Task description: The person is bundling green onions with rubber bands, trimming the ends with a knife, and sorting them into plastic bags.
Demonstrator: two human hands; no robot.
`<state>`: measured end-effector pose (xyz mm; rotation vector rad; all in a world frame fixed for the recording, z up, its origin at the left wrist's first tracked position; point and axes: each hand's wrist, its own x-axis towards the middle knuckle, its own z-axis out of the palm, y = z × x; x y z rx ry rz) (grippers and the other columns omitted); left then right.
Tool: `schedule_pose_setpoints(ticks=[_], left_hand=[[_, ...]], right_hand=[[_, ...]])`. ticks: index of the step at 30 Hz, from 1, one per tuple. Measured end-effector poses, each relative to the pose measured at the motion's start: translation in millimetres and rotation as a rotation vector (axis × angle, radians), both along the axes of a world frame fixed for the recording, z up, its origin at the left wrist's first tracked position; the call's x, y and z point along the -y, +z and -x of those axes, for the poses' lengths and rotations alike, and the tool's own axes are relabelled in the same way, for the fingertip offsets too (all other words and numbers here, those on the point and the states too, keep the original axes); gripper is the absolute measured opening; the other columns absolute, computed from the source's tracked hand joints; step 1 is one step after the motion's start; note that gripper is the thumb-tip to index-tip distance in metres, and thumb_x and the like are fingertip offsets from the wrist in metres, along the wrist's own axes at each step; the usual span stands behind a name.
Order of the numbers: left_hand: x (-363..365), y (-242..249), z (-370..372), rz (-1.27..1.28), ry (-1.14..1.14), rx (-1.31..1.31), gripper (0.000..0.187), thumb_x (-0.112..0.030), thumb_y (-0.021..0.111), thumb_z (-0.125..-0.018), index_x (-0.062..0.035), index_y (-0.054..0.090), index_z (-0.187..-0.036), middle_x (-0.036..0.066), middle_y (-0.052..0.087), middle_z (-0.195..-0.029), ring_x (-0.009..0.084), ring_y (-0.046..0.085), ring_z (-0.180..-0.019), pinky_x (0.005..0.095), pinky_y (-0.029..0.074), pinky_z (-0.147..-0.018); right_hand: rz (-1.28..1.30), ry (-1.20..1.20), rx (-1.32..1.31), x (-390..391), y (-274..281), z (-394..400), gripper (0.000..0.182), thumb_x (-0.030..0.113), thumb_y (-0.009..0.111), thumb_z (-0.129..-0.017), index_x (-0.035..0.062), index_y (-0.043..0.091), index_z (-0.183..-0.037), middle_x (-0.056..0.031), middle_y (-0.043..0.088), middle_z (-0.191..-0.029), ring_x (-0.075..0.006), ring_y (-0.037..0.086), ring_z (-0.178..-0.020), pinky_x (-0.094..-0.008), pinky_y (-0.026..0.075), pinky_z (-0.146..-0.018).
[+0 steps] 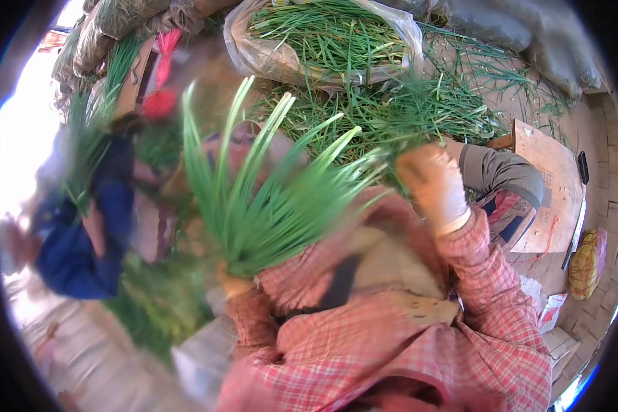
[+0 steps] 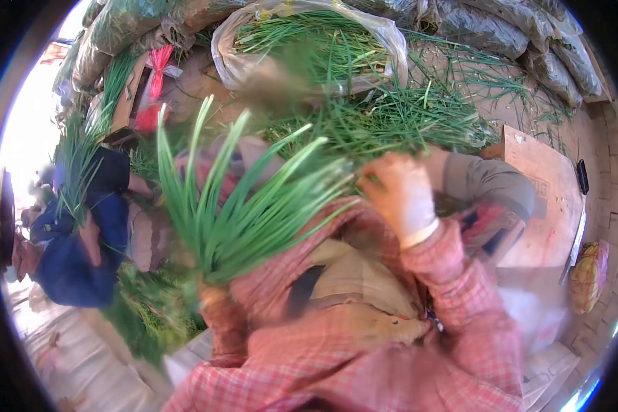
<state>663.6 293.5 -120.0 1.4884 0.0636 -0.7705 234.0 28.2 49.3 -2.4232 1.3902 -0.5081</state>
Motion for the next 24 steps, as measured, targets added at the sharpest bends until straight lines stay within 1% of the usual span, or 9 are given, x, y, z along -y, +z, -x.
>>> schedule_pose_setpoints(ticks=[1,4,10,11,15,17,21,23,24], left_hand=[[1,0,1,-0.002,-0.004,0.001,0.025,-0.023,0.048,-0.082,-0.0009,0.056,-0.092,0.011,0.059,-0.085,0.0226,0.056,-0.081,0.0330,0.044,-0.078],[2,2,0,-0.011,-0.018,0.007,0.025,-0.023,0.048,-0.082,-0.0011,0.056,-0.091,0.010,0.059,-0.085,0.0225,0.056,-0.080,0.0329,0.044,-0.078],[4,4,0,-0.011,-0.020,0.002,0.024,-0.022,0.048,-0.082,-0.0016,0.056,-0.090,0.010,0.059,-0.083,0.0221,0.055,-0.080,0.0328,0.044,-0.077],[5,4,0,-0.012,-0.021,0.006,0.023,-0.022,0.048,-0.082,-0.0017,0.056,-0.090,0.010,0.059,-0.083,0.0221,0.055,-0.080,0.0327,0.044,-0.077],[6,3,2,-0.018,-0.027,0.003,0.023,-0.022,0.048,-0.083,-0.0020,0.056,-0.089,0.009,0.059,-0.082,0.0218,0.055,-0.079,0.0326,0.044,-0.077],[7,3,3,-0.020,-0.026,0.000,0.022,-0.022,0.048,-0.083,-0.0021,0.056,-0.088,0.009,0.059,-0.082,0.0217,0.055,-0.079,0.0326,0.044,-0.077],[6,2,5,-0.018,-0.017,-0.005,0.022,-0.022,0.048,-0.083,-0.0024,0.056,-0.088,0.009,0.058,-0.081,0.0215,0.055,-0.078,0.0325,0.043,-0.077],[6,1,4,-0.019,-0.014,-0.005,0.022,-0.022,0.048,-0.083,-0.0026,0.056,-0.087,0.008,0.058,-0.081,0.0214,0.055,-0.078,0.0324,0.043,-0.076],[6,2,5,-0.020,-0.015,-0.006,0.021,-0.022,0.048,-0.083,-0.0026,0.056,-0.087,0.008,0.058,-0.080,0.0213,0.055,-0.078,0.0324,0.043,-0.076]], right_hand=[[-0.001,-0.120,0.251,4,-2,2,0.014,0.009,0.063,-0.072,0.0057,0.061,-0.085,-0.0123,0.057,-0.084,-0.0284,0.056,-0.080,-0.0372,0.045,-0.068],[0.121,-0.120,0.332,11,-5,-14,0.017,0.019,0.065,-0.071,0.0123,0.063,-0.086,-0.0061,0.057,-0.080,-0.0269,0.053,-0.080,-0.0381,0.040,-0.074],[-0.524,-0.173,0.707,19,-35,-14,0.016,0.015,0.064,-0.073,0.0039,0.064,-0.084,-0.0100,0.061,-0.079,-0.0235,0.058,-0.074,-0.0316,0.046,-0.069],[-0.562,-0.143,0.715,22,-38,-9,0.011,0.011,0.062,-0.074,0.0022,0.064,-0.080,-0.0106,0.060,-0.077,-0.0201,0.059,-0.072,-0.0283,0.046,-0.068],[-0.379,0.109,0.473,30,-42,15,0.010,0.011,0.060,-0.077,0.0029,0.063,-0.079,-0.0099,0.059,-0.078,-0.0209,0.059,-0.073,-0.0300,0.046,-0.067],[-0.250,-0.122,0.554,46,-82,39,0.008,0.010,0.059,-0.076,0.0057,0.063,-0.082,-0.0104,0.059,-0.080,-0.0239,0.057,-0.073,-0.0313,0.046,-0.067],[0.208,-0.380,-0.160,61,-32,82,0.016,0.008,0.061,-0.067,0.0106,0.064,-0.082,-0.0094,0.058,-0.084,-0.0283,0.055,-0.076,-0.0368,0.046,-0.067],[0.169,-0.296,-0.044,48,-21,69,0.015,0.012,0.064,-0.064,0.0115,0.065,-0.078,-0.0087,0.058,-0.080,-0.0298,0.054,-0.075,-0.0390,0.044,-0.065],[-0.050,-0.163,0.226,34,-8,48,0.012,0.018,0.066,-0.067,0.0125,0.066,-0.078,-0.0077,0.057,-0.073,-0.0280,0.053,-0.072,-0.0384,0.043,-0.064]])
